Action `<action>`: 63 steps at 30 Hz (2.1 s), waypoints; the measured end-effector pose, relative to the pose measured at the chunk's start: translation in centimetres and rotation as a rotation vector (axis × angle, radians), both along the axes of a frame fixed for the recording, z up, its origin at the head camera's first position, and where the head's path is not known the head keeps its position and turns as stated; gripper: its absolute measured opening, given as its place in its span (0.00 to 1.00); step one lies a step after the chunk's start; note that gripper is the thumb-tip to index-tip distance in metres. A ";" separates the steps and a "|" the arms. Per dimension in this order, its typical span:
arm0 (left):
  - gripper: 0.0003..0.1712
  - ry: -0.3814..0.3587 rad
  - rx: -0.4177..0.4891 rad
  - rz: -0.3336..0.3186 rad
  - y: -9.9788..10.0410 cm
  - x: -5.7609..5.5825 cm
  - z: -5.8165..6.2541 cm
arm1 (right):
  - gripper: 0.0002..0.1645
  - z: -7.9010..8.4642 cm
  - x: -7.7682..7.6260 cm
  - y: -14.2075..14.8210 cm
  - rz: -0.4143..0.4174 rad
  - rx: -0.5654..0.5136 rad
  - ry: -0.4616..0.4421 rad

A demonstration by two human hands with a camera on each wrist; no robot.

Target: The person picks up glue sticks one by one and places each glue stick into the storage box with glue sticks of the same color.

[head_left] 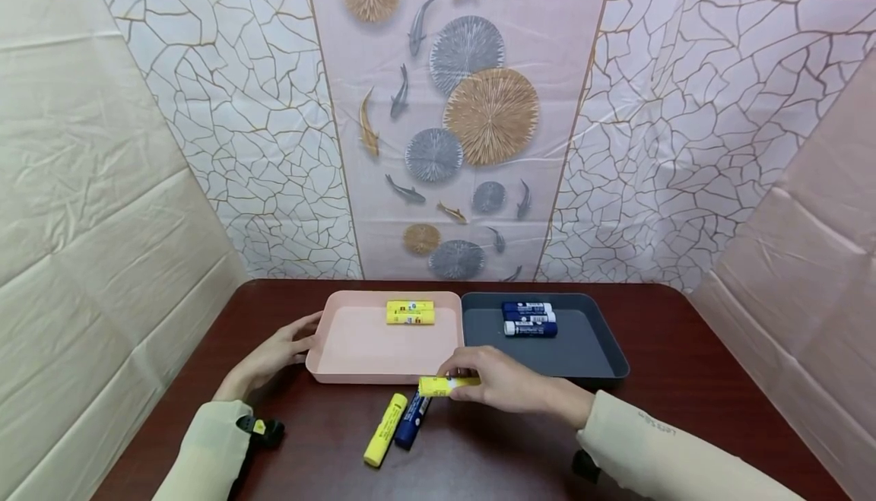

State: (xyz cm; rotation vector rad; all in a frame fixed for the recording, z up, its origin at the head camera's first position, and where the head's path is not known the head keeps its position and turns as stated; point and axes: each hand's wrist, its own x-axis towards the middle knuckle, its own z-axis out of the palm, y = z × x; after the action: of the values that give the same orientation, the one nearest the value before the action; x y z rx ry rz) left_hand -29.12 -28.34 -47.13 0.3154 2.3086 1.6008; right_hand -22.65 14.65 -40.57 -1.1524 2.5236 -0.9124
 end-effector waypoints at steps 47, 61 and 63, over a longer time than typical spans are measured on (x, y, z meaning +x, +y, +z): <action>0.37 -0.002 0.004 0.016 -0.2 -0.2 -0.5 | 0.18 4.2 -9.0 -3.8 -0.125 0.009 0.041; 0.37 -0.003 -0.010 0.021 -0.2 -0.2 -0.5 | 0.16 3.5 -11.3 -6.4 -0.129 0.045 0.044; 0.37 -0.004 -0.007 0.022 -0.2 -0.2 -0.5 | 0.17 3.3 -11.6 -6.7 -0.117 0.049 0.036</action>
State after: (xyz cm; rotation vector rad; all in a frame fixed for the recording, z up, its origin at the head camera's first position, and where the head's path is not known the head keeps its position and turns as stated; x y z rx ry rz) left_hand -29.36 -28.51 -47.62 0.2855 2.3223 1.6015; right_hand -34.23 7.97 -37.27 -1.0250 2.6516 -0.8591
